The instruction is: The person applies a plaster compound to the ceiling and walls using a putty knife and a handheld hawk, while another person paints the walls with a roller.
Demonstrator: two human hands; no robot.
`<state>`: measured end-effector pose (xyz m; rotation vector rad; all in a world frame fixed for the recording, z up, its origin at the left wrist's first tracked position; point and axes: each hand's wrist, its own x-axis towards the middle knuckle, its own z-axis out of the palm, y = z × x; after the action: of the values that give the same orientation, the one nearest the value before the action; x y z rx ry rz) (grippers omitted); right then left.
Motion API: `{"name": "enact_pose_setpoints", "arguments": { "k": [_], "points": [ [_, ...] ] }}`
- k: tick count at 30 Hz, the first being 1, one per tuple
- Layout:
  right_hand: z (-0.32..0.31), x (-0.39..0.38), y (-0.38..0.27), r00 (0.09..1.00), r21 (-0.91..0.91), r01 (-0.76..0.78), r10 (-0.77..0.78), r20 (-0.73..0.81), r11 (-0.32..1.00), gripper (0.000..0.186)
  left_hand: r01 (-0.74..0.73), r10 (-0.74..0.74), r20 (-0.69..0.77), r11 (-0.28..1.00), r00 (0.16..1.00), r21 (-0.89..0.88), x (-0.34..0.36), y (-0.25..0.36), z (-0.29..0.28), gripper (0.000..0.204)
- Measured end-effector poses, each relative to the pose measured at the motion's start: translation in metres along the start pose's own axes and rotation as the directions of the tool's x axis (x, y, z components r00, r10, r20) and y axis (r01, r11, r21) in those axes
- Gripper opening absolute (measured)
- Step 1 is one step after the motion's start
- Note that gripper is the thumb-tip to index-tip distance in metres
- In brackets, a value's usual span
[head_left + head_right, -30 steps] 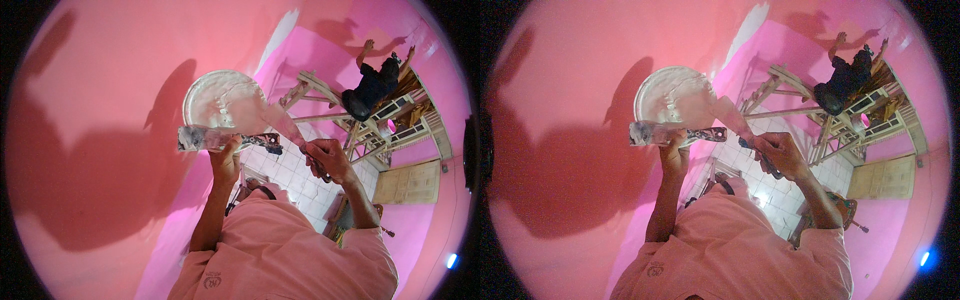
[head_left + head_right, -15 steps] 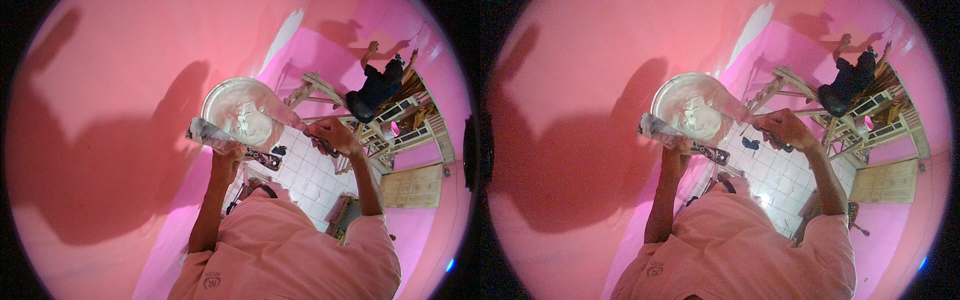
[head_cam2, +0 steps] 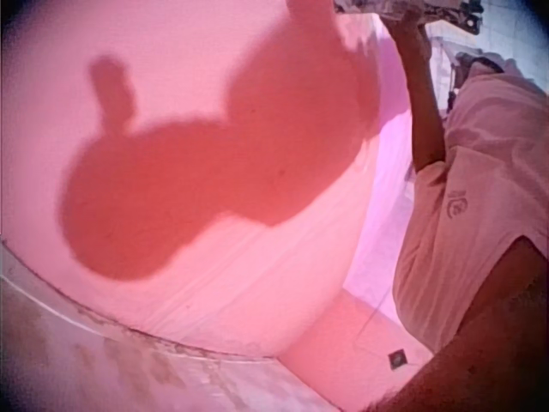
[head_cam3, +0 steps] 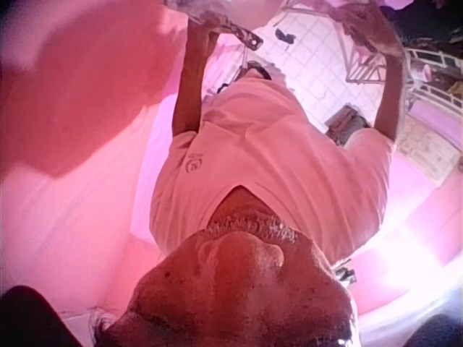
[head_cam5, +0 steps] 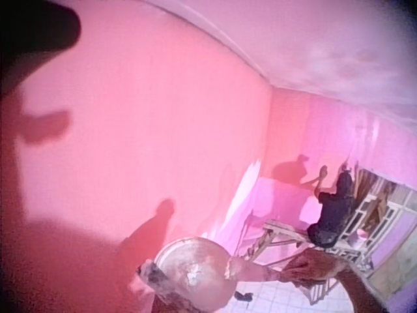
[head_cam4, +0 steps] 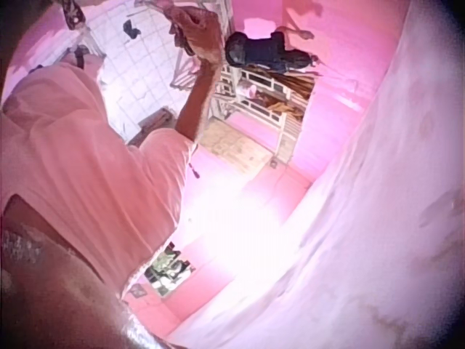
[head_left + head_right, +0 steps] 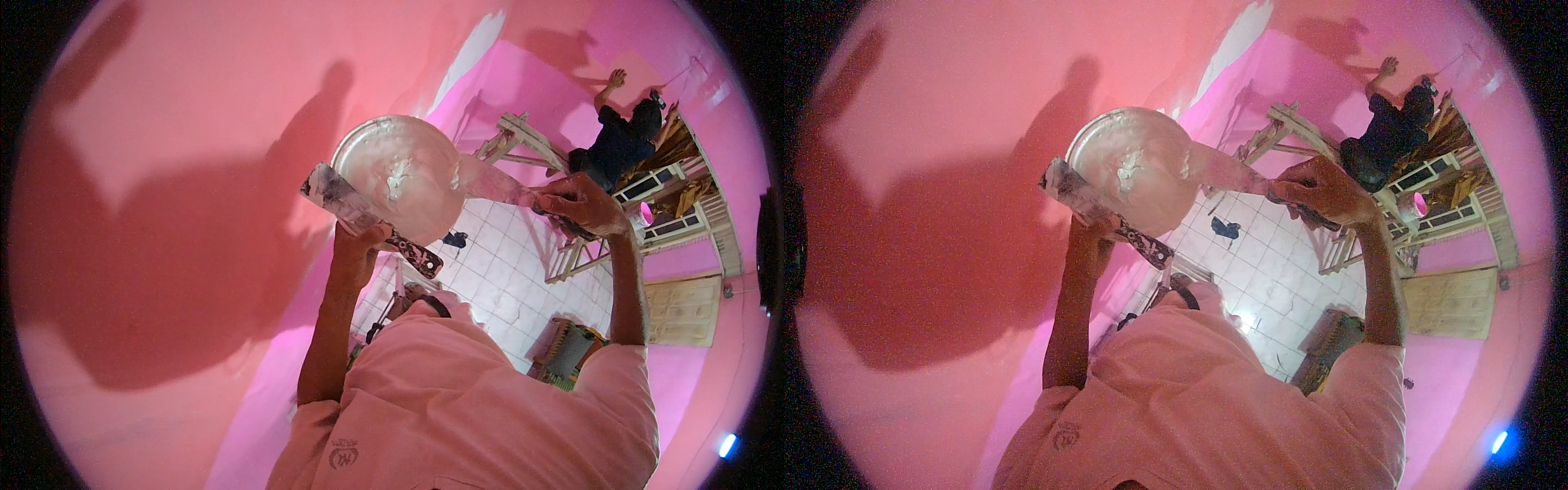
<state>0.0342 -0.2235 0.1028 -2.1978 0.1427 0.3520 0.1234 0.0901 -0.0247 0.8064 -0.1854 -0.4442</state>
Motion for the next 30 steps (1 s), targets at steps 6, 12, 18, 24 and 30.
{"name": "enact_pose_setpoints", "arguments": {
  "k": [6, 12, 18, 24, 30],
  "points": [
    [0.004, 0.005, -0.015, 0.997, -0.094, -0.049, 0.044, -0.056, 0.994, 0.032, 0.010, -0.010, 0.002, 1.000, 1.000, -0.001, 0.001, -0.001, -0.003, 0.051],
    [0.027, -0.004, -0.011, 0.990, -0.190, -0.080, 0.056, -0.128, 0.978, 0.037, -0.051, 0.049, -0.061, 0.998, 0.997, -0.034, -0.005, -0.003, 0.013, 0.051],
    [0.048, -0.015, -0.008, 0.993, -0.069, -0.110, 0.108, -0.037, 0.992, 0.042, -0.034, 0.037, -0.090, 0.999, 0.995, 0.030, -0.004, -0.011, 0.018, 0.041],
    [0.075, -0.008, 0.011, 0.986, 0.276, -0.168, 0.158, 0.058, 0.946, 0.035, 0.002, -0.009, -0.200, 0.999, 0.980, -0.035, -0.006, -0.012, 0.019, 0.033],
    [0.078, -0.005, -0.017, 0.991, 0.138, -0.079, 0.093, -0.095, 0.987, 0.027, 0.071, -0.085, -0.168, 0.994, 0.982, -0.087, -0.003, -0.006, 0.006, 0.032]
  ]
}}
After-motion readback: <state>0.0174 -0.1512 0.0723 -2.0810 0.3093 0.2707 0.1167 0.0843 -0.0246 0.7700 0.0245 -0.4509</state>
